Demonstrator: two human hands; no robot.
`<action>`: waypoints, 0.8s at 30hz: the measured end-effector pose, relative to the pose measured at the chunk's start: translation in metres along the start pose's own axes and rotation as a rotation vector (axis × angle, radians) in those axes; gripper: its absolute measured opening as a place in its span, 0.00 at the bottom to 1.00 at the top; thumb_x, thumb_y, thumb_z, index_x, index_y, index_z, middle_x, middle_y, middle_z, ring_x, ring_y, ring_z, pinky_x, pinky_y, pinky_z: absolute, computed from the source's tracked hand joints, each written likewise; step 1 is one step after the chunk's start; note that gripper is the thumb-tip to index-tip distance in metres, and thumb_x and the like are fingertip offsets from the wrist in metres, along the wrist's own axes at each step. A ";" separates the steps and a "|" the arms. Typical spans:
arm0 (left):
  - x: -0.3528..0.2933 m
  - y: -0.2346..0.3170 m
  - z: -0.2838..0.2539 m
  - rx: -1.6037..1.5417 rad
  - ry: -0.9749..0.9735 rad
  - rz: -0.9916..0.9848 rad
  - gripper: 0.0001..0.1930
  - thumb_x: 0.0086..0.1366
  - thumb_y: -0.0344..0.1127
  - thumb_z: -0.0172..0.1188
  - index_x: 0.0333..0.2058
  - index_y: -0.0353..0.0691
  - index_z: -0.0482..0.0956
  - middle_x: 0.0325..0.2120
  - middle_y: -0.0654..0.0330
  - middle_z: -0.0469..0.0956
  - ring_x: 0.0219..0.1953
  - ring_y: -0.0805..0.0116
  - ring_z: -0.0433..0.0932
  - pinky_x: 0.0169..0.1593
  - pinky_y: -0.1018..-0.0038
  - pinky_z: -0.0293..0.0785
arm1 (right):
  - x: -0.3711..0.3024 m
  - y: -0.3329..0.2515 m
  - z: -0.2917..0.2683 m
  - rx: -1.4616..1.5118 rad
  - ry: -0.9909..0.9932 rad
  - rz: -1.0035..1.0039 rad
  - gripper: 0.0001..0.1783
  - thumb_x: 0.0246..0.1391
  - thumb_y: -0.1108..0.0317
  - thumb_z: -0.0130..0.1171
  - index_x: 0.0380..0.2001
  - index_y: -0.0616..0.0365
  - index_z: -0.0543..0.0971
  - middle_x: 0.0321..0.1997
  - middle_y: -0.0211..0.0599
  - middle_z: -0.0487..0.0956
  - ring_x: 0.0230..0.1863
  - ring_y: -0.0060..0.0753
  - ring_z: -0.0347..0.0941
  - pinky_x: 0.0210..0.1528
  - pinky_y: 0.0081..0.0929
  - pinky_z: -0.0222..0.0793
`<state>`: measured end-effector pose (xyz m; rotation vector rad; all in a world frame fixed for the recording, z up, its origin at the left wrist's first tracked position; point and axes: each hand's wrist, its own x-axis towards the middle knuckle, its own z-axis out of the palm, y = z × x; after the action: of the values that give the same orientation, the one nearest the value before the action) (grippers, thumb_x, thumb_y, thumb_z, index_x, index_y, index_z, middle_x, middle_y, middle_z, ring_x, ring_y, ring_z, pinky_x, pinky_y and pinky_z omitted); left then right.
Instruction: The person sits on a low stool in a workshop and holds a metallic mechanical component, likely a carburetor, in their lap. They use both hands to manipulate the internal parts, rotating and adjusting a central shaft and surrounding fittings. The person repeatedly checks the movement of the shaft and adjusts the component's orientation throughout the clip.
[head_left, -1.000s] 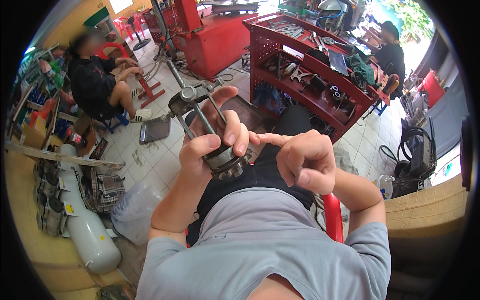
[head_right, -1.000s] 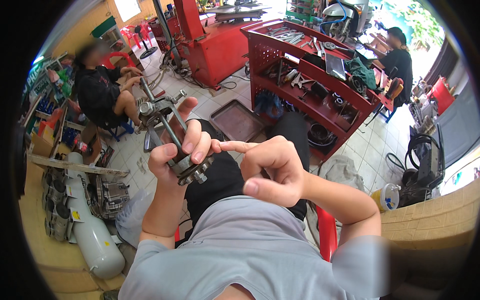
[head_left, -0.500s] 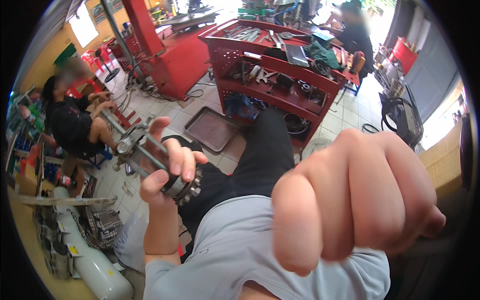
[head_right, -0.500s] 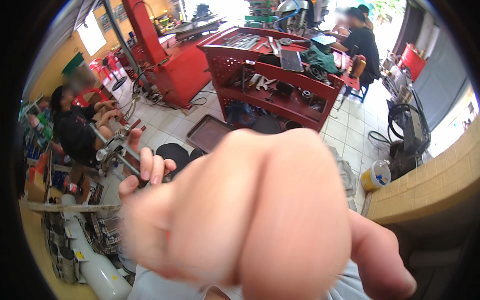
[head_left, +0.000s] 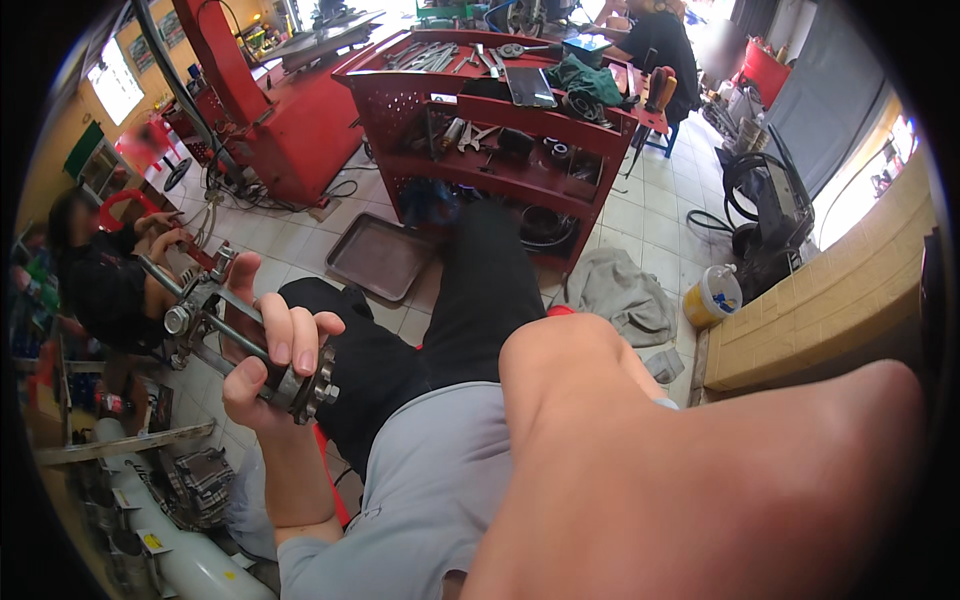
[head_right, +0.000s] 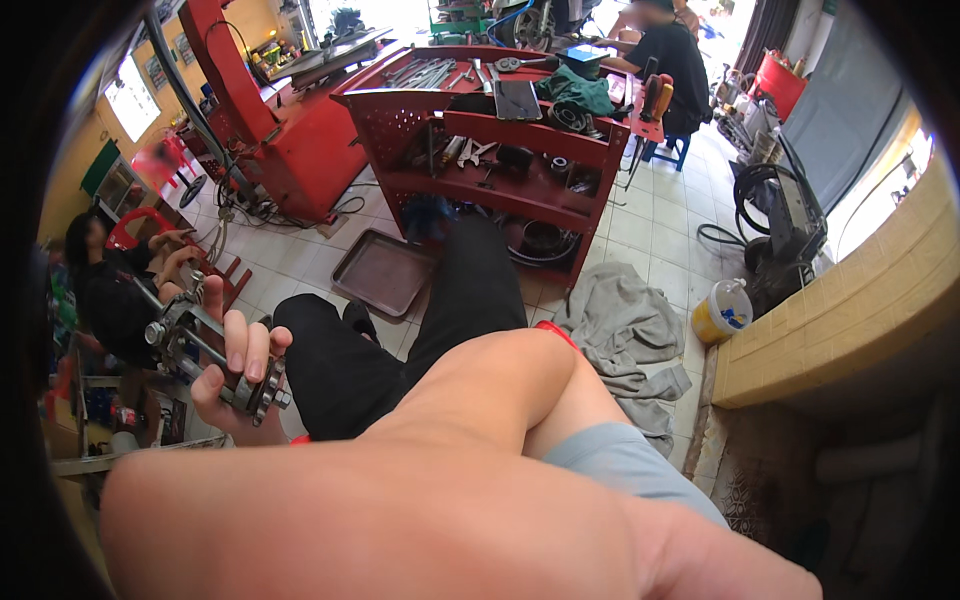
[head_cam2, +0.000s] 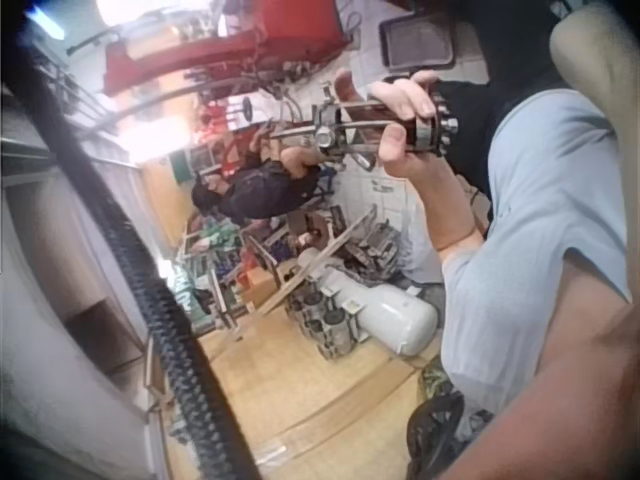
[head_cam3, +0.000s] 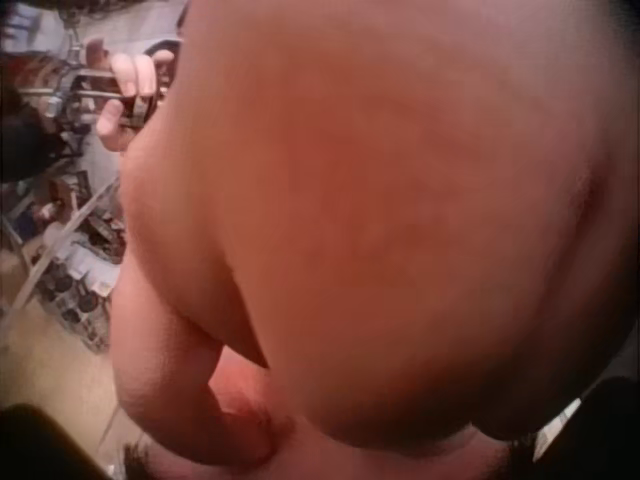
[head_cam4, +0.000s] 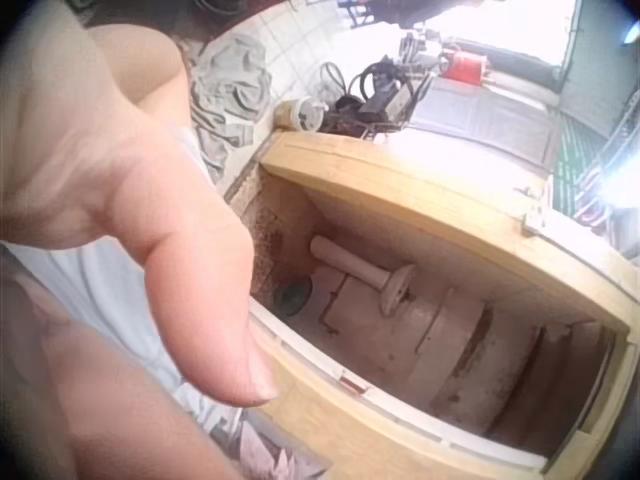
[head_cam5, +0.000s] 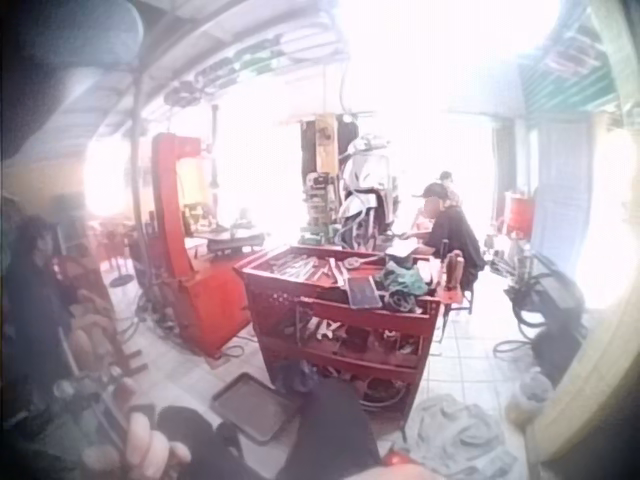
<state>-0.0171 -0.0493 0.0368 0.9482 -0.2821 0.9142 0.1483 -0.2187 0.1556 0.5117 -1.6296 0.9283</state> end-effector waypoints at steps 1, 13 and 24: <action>0.000 0.001 0.001 -0.003 -0.004 -0.007 0.44 0.54 0.33 0.54 0.69 0.31 0.48 0.25 0.61 0.68 0.28 0.66 0.76 0.58 0.50 0.74 | 0.001 0.002 0.003 -0.001 0.002 0.002 0.20 0.64 0.60 0.53 0.18 0.56 0.67 0.16 0.31 0.64 0.11 0.28 0.56 0.18 0.30 0.50; 0.001 0.000 0.002 0.014 -0.013 -0.007 0.43 0.55 0.34 0.54 0.69 0.32 0.47 0.25 0.61 0.68 0.28 0.67 0.76 0.57 0.51 0.74 | 0.000 0.017 -0.004 -0.034 -0.004 0.007 0.20 0.60 0.62 0.55 0.16 0.56 0.65 0.15 0.31 0.64 0.12 0.31 0.57 0.20 0.31 0.50; 0.002 -0.001 0.002 0.016 -0.019 -0.010 0.43 0.55 0.34 0.54 0.69 0.32 0.48 0.26 0.61 0.68 0.28 0.66 0.76 0.56 0.51 0.73 | 0.003 0.023 -0.001 -0.051 0.006 -0.012 0.21 0.57 0.63 0.57 0.14 0.56 0.64 0.14 0.30 0.64 0.14 0.33 0.58 0.22 0.32 0.50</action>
<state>-0.0146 -0.0502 0.0383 0.9729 -0.2860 0.8996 0.1315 -0.2037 0.1516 0.4836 -1.6389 0.8764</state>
